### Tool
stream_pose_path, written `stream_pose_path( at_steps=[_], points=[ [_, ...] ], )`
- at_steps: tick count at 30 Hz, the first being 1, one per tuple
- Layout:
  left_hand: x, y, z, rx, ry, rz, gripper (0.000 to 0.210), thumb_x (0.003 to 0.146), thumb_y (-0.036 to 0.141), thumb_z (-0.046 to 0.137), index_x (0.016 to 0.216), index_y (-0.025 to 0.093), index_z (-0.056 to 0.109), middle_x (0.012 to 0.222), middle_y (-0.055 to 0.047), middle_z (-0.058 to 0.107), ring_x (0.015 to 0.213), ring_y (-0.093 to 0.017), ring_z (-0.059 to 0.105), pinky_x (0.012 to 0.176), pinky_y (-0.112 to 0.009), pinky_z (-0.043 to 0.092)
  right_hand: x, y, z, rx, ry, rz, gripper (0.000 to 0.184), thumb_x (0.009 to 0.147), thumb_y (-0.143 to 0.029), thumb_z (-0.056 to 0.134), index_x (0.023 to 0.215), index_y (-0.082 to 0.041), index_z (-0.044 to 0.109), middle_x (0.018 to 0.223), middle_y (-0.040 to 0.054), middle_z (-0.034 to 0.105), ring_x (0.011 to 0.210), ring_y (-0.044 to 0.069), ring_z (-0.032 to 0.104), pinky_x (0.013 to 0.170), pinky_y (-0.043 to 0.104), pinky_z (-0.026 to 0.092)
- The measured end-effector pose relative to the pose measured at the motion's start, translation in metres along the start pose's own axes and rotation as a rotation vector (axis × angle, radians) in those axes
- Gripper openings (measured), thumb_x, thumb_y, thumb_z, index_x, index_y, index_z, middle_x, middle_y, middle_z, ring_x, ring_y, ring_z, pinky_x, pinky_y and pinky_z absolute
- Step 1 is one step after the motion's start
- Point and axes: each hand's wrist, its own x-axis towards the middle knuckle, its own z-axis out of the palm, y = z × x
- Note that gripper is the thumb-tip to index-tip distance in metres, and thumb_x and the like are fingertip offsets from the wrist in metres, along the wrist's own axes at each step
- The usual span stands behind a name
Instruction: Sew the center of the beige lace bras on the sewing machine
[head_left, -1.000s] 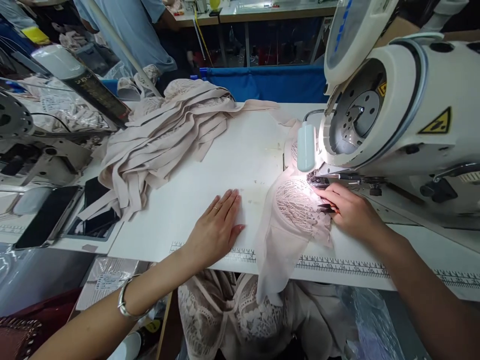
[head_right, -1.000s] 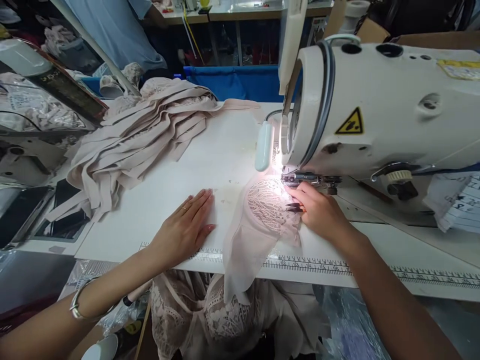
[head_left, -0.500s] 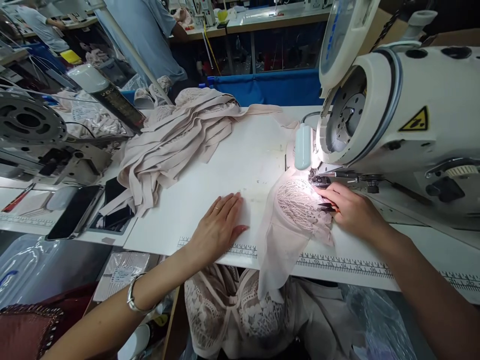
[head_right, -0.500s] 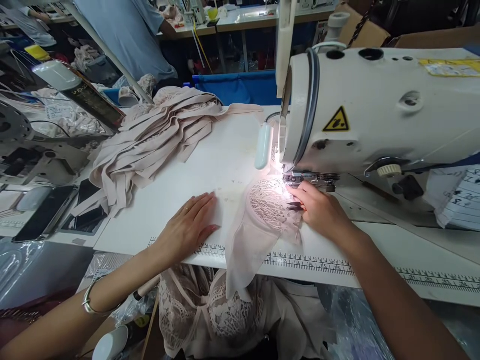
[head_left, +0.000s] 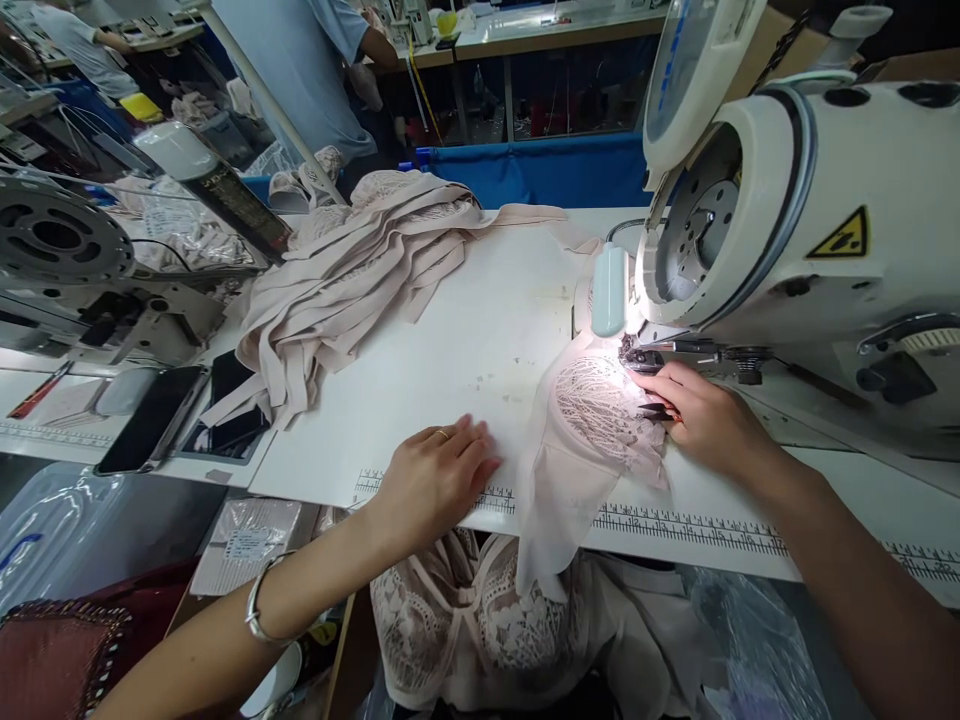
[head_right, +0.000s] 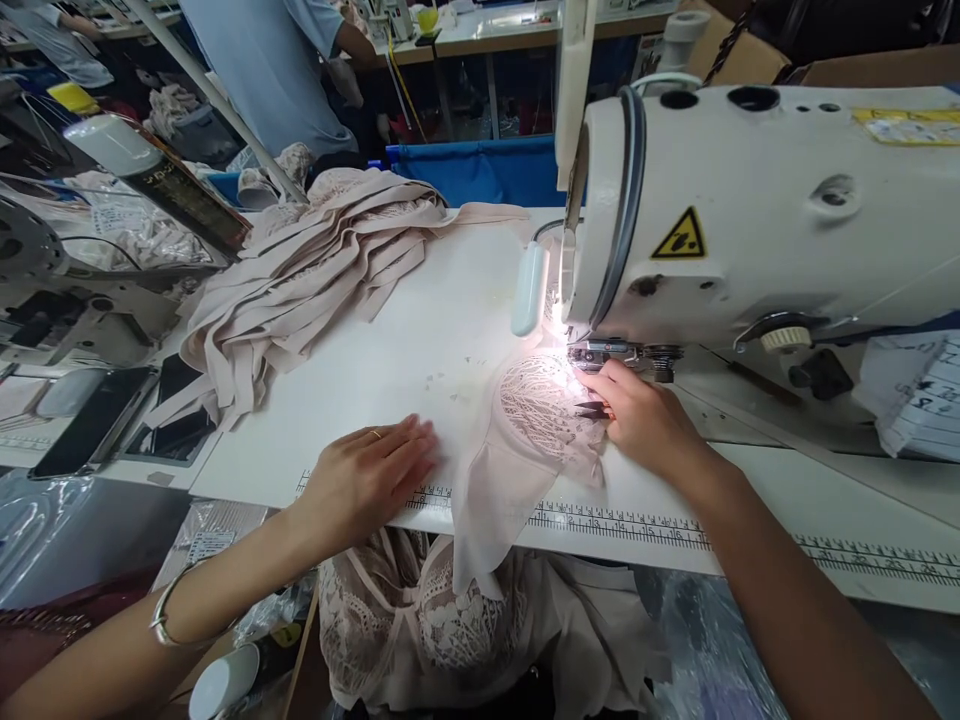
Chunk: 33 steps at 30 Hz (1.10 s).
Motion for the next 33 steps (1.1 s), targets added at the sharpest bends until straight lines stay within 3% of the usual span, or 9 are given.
stream_pose_path(
  at_steps=[2, 4, 7, 12, 16, 20, 24, 29, 33],
  points=[
    [0.014, 0.010, 0.002, -0.122, 0.044, 0.007, 0.020, 0.102, 0.019, 0.050, 0.100, 0.011, 0.069, 0.097, -0.011, 0.079, 0.091, -0.025, 0.077, 0.075, -0.038, 0.066, 0.001, -0.001, -0.001, 0.019, -0.002, 0.005, 0.062, 0.074, -0.001, 0.045, 0.128, -0.019, 0.068, 0.101, 0.0058, 0.069, 0.079, 0.019, 0.066, 0.058, 0.025, 0.046],
    [0.031, 0.023, 0.011, -0.212, 0.043, 0.081, 0.024, 0.101, 0.023, 0.053, 0.114, 0.007, 0.067, 0.116, -0.017, 0.075, 0.111, -0.028, 0.071, 0.094, -0.043, 0.063, 0.001, -0.001, -0.001, 0.050, -0.001, 0.011, 0.059, 0.076, -0.002, 0.046, 0.127, -0.019, 0.069, 0.103, 0.0064, 0.070, 0.083, 0.020, 0.067, 0.059, 0.025, 0.047],
    [0.049, 0.037, 0.027, -0.247, -0.102, 0.256, 0.053, 0.099, 0.035, 0.059, 0.140, 0.001, 0.051, 0.148, -0.026, 0.053, 0.144, -0.038, 0.046, 0.116, -0.058, 0.044, 0.002, -0.001, -0.001, 0.106, 0.007, 0.004, 0.052, 0.080, -0.005, 0.047, 0.125, -0.018, 0.069, 0.103, 0.0074, 0.070, 0.087, 0.021, 0.068, 0.064, 0.026, 0.050],
    [0.044, 0.008, 0.007, -0.247, -0.356, 0.385, 0.059, 0.095, 0.007, 0.057, 0.152, 0.018, 0.043, 0.163, -0.014, 0.036, 0.154, -0.030, 0.029, 0.122, -0.055, 0.034, 0.001, 0.001, -0.003, 0.128, 0.025, -0.035, 0.051, 0.078, -0.005, 0.049, 0.123, -0.020, 0.069, 0.100, 0.0069, 0.069, 0.084, 0.020, 0.067, 0.068, 0.027, 0.051],
    [0.058, -0.031, -0.011, -0.291, -0.302, 0.354, 0.030, 0.101, 0.013, 0.049, 0.119, 0.024, 0.070, 0.142, -0.008, 0.064, 0.132, -0.025, 0.060, 0.110, -0.049, 0.047, -0.001, 0.004, -0.007, 0.197, -0.015, -0.051, 0.050, 0.078, -0.005, 0.050, 0.122, -0.021, 0.069, 0.105, 0.0065, 0.068, 0.085, 0.019, 0.066, 0.072, 0.027, 0.050],
    [0.106, -0.018, 0.011, -0.302, -0.130, 0.287, 0.030, 0.104, 0.020, 0.044, 0.087, 0.016, 0.069, 0.094, -0.010, 0.074, 0.087, -0.022, 0.067, 0.078, -0.037, 0.055, -0.001, 0.008, -0.006, 0.245, -0.042, -0.022, 0.052, 0.077, -0.003, 0.050, 0.123, -0.019, 0.069, 0.106, 0.0074, 0.067, 0.083, 0.018, 0.065, 0.073, 0.028, 0.050],
    [0.143, 0.012, 0.046, -0.208, -0.038, 0.445, 0.031, 0.102, 0.011, 0.037, 0.113, 0.008, 0.066, 0.112, -0.017, 0.070, 0.099, -0.024, 0.063, 0.084, -0.038, 0.053, -0.002, 0.010, -0.004, 0.248, -0.017, -0.018, 0.051, 0.077, -0.003, 0.050, 0.120, -0.020, 0.071, 0.101, 0.0062, 0.067, 0.082, 0.017, 0.064, 0.072, 0.027, 0.050],
    [0.151, 0.015, 0.063, -0.190, -0.110, 0.504, 0.037, 0.105, 0.023, 0.038, 0.083, 0.014, 0.067, 0.086, -0.011, 0.066, 0.077, -0.021, 0.059, 0.070, -0.038, 0.049, -0.002, 0.009, -0.005, 0.235, 0.048, -0.019, 0.035, 0.083, -0.005, 0.050, 0.100, -0.022, 0.076, 0.097, 0.0053, 0.069, 0.084, 0.017, 0.064, 0.068, 0.026, 0.050],
    [0.144, 0.013, 0.063, -0.334, -0.075, 0.504, 0.031, 0.103, 0.012, 0.036, 0.093, 0.013, 0.065, 0.108, -0.016, 0.067, 0.102, -0.025, 0.059, 0.084, -0.040, 0.051, 0.000, 0.008, -0.005, 0.206, 0.077, -0.162, 0.031, 0.087, -0.003, 0.046, 0.085, -0.020, 0.072, 0.113, 0.0094, 0.070, 0.103, 0.022, 0.064, 0.081, 0.032, 0.053]
  ],
)
